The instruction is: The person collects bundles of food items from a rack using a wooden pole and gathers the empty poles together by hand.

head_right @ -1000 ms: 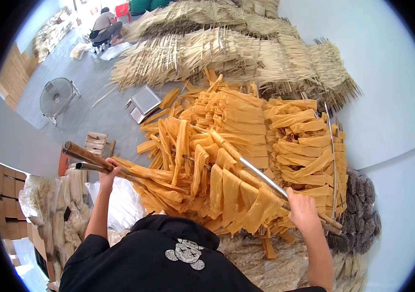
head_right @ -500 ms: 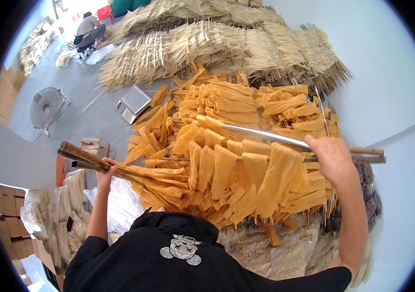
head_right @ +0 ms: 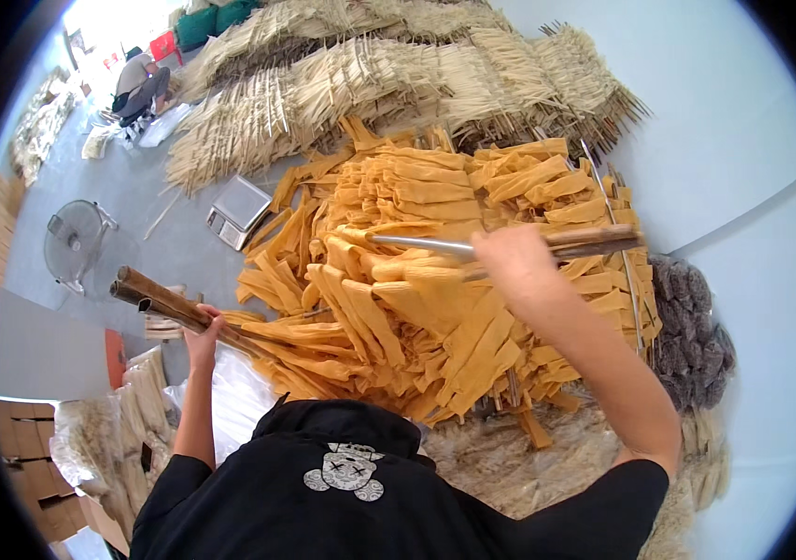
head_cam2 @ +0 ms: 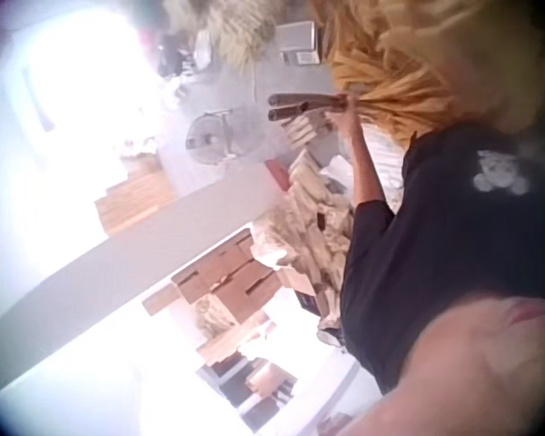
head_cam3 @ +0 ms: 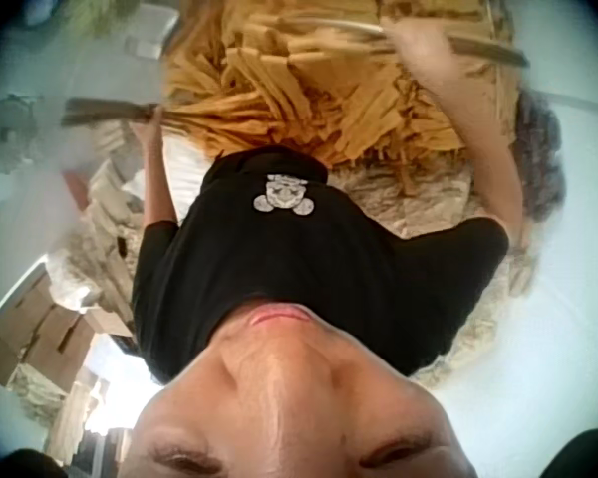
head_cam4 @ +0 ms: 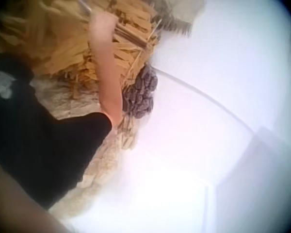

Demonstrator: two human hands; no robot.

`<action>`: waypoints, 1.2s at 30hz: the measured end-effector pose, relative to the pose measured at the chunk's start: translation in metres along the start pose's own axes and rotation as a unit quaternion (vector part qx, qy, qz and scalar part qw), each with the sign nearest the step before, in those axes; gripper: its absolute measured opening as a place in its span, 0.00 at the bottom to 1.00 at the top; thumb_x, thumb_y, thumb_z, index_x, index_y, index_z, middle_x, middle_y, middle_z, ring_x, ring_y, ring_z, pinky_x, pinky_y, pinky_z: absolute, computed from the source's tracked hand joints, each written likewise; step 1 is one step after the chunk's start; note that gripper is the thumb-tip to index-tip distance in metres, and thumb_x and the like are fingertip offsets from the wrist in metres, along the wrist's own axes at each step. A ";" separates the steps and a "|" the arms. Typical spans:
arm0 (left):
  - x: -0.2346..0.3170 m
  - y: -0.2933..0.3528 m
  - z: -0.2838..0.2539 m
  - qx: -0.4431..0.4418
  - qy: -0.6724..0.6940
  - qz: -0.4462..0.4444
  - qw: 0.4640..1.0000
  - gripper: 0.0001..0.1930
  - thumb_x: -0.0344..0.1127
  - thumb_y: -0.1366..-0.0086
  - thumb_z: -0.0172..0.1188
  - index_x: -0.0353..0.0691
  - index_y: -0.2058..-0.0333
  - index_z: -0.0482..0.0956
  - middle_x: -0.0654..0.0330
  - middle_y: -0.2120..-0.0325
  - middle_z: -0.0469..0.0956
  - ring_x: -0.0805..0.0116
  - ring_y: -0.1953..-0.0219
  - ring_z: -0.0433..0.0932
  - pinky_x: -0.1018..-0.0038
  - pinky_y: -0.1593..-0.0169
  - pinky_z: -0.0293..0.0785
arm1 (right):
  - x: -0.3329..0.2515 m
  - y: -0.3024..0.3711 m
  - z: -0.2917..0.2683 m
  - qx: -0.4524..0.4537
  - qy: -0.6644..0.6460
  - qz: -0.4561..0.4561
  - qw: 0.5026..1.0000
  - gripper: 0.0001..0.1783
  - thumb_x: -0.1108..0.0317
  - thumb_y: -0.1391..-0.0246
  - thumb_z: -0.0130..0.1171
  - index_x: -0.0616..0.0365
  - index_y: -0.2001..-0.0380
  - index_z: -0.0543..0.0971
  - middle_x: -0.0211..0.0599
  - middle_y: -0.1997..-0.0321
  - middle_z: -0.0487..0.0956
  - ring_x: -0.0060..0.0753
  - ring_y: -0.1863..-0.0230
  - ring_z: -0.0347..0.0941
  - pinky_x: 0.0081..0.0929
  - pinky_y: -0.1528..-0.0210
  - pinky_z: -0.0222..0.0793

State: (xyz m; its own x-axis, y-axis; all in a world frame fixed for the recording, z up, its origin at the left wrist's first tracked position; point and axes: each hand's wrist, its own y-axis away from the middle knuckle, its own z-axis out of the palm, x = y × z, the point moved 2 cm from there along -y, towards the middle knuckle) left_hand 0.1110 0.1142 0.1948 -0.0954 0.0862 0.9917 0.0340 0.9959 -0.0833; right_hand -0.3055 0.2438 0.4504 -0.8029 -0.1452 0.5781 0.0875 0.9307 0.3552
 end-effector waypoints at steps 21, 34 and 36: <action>0.029 0.046 0.064 -0.110 0.014 0.053 0.992 0.08 0.25 0.53 0.64 0.39 0.74 0.72 0.67 0.77 0.70 0.76 0.73 0.68 0.81 0.68 0.66 | -0.183 -0.077 -0.011 0.039 0.118 -0.012 0.992 0.10 0.67 0.57 0.58 0.53 0.68 0.78 0.30 0.72 0.74 0.28 0.70 0.72 0.33 0.70 0.65; 0.109 -0.013 0.104 -0.231 -0.016 0.037 0.972 0.15 0.21 0.54 0.61 0.31 0.63 0.76 0.67 0.79 0.74 0.78 0.77 0.72 0.81 0.72 0.68 | -0.145 -0.056 -0.076 0.140 0.262 -0.098 0.950 0.04 0.67 0.64 0.63 0.52 0.81 0.79 0.24 0.83 0.72 0.26 0.76 0.72 0.29 0.76 0.65; 0.094 -0.012 0.121 -0.224 0.064 0.064 0.970 0.15 0.23 0.54 0.63 0.34 0.64 0.77 0.72 0.82 0.68 0.82 0.79 0.68 0.83 0.74 0.63 | -0.161 -0.075 -0.067 0.153 0.326 -0.118 0.925 0.07 0.66 0.64 0.64 0.55 0.82 0.79 0.26 0.82 0.73 0.28 0.76 0.72 0.31 0.75 0.67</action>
State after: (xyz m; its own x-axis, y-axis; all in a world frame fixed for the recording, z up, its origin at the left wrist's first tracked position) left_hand -0.0187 0.1134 0.2771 0.0620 0.1755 0.9825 0.4694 0.8636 -0.1839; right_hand -0.1437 0.1753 0.3801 -0.2434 -0.4352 0.8668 -0.2956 0.8844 0.3611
